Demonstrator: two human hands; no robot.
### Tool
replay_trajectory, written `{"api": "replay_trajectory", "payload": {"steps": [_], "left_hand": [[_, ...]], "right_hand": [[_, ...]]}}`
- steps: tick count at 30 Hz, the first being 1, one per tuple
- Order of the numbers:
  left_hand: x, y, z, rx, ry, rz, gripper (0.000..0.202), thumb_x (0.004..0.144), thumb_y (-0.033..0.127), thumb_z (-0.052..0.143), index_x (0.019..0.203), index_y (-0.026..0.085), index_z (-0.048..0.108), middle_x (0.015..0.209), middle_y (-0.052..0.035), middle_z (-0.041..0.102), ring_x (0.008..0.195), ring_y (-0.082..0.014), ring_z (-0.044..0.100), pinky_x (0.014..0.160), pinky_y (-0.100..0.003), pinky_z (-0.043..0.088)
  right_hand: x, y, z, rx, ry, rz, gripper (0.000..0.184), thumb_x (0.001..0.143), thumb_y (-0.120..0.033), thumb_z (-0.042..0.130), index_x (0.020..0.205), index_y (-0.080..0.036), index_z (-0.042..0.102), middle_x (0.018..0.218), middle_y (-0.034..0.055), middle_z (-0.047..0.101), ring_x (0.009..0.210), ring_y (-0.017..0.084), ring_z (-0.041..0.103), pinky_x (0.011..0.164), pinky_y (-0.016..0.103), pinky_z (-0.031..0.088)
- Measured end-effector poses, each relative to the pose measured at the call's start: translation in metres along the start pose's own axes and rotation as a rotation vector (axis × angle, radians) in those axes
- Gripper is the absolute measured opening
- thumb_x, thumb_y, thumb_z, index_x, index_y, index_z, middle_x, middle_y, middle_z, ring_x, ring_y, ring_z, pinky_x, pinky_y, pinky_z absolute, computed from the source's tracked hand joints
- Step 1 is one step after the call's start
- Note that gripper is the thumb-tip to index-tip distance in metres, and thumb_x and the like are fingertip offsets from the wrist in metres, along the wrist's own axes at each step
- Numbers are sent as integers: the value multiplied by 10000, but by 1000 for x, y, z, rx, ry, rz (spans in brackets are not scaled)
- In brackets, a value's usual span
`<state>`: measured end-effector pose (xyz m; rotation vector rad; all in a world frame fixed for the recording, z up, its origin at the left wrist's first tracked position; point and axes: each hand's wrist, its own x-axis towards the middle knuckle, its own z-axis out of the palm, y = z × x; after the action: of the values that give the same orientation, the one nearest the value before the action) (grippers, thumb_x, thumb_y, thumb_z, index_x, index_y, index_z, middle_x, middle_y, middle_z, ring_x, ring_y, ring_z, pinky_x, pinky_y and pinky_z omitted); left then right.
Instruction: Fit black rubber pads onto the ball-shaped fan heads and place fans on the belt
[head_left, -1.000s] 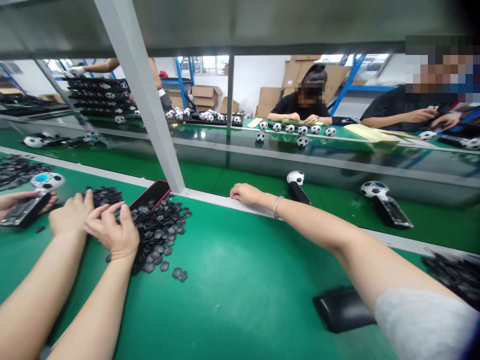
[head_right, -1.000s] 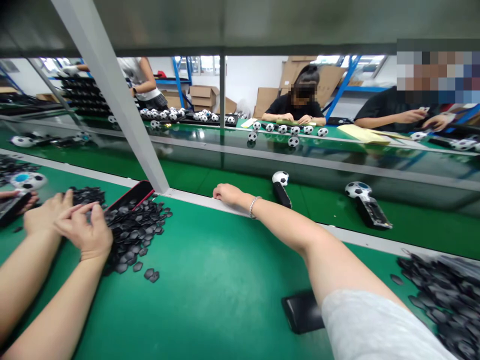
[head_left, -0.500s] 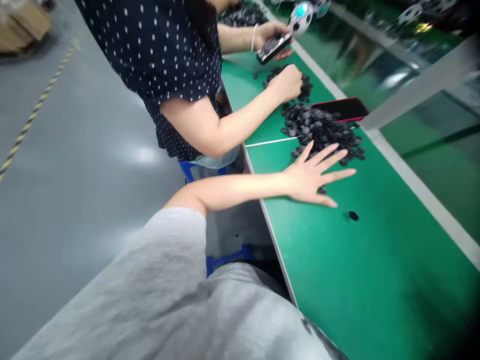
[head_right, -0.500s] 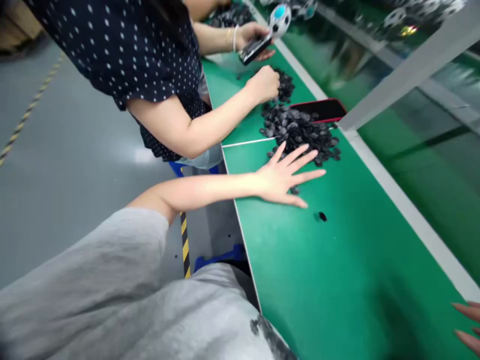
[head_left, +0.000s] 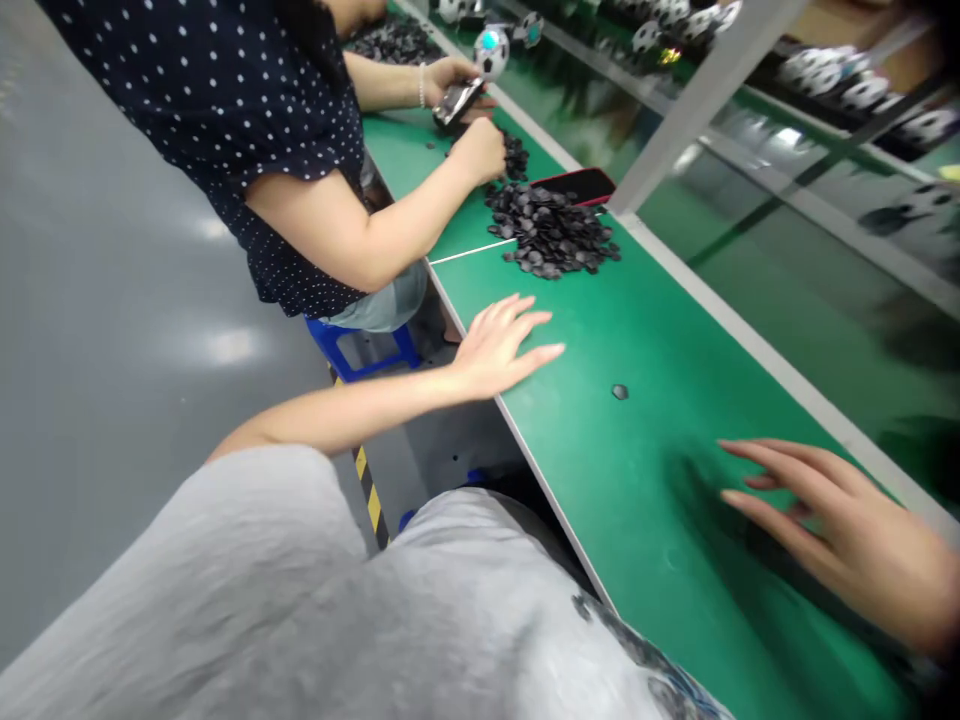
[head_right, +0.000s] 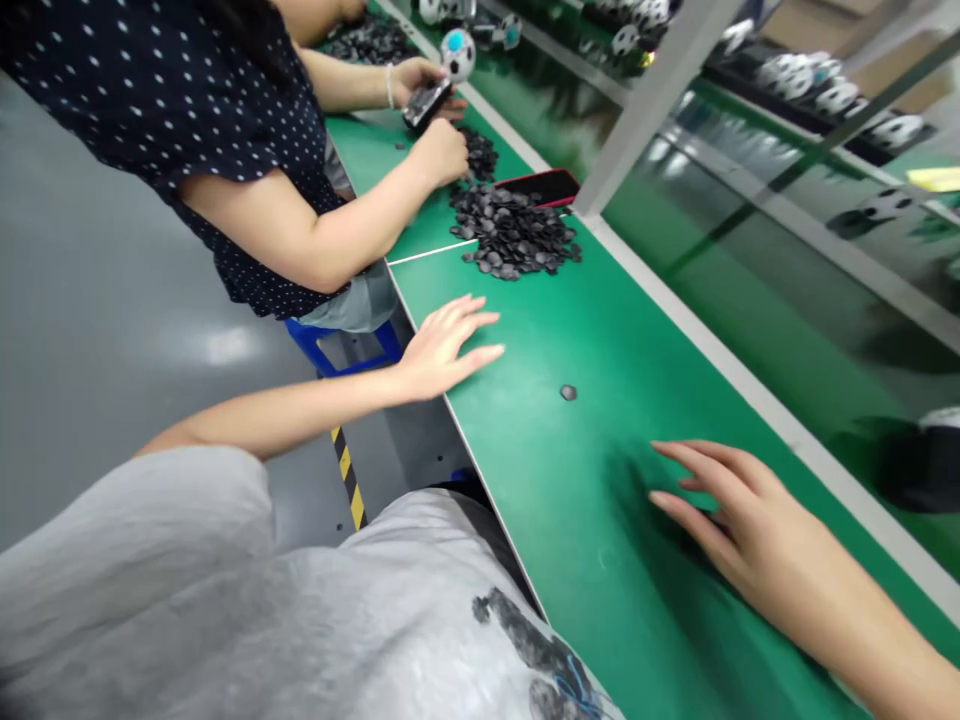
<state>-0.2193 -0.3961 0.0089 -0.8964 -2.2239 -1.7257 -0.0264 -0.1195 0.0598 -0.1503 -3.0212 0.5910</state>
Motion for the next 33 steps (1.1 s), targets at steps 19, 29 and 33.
{"api": "replay_trajectory", "payload": {"steps": [19, 29, 33], "left_hand": [[-63, 19, 21, 272, 297, -117, 353, 811, 426, 494, 1049, 174, 560, 1221, -108, 492, 1180, -227, 392, 994, -376, 282], [-227, 15, -110, -1440, 790, -931, 185, 844, 281, 479, 759, 151, 581, 627, -16, 563, 620, -132, 575, 601, -274, 492], [-298, -47, -157, -1128, 1250, -944, 139, 769, 206, 576, 657, 123, 568, 557, 11, 499, 478, -62, 452, 480, -181, 395]], "right_hand": [[115, -52, 39, 229, -417, -127, 125, 791, -182, 627, 744, -160, 513, 602, -22, 541, 509, 109, 534, 450, 187, 424], [88, -359, 174, -314, -904, -1369, 133, 769, -79, 601, 649, -130, 630, 710, 33, 602, 622, 138, 538, 540, 223, 355], [108, -424, 299, 217, -1054, -1175, 47, 763, -132, 648, 716, -138, 641, 649, -18, 572, 618, 110, 511, 592, 215, 364]]}}
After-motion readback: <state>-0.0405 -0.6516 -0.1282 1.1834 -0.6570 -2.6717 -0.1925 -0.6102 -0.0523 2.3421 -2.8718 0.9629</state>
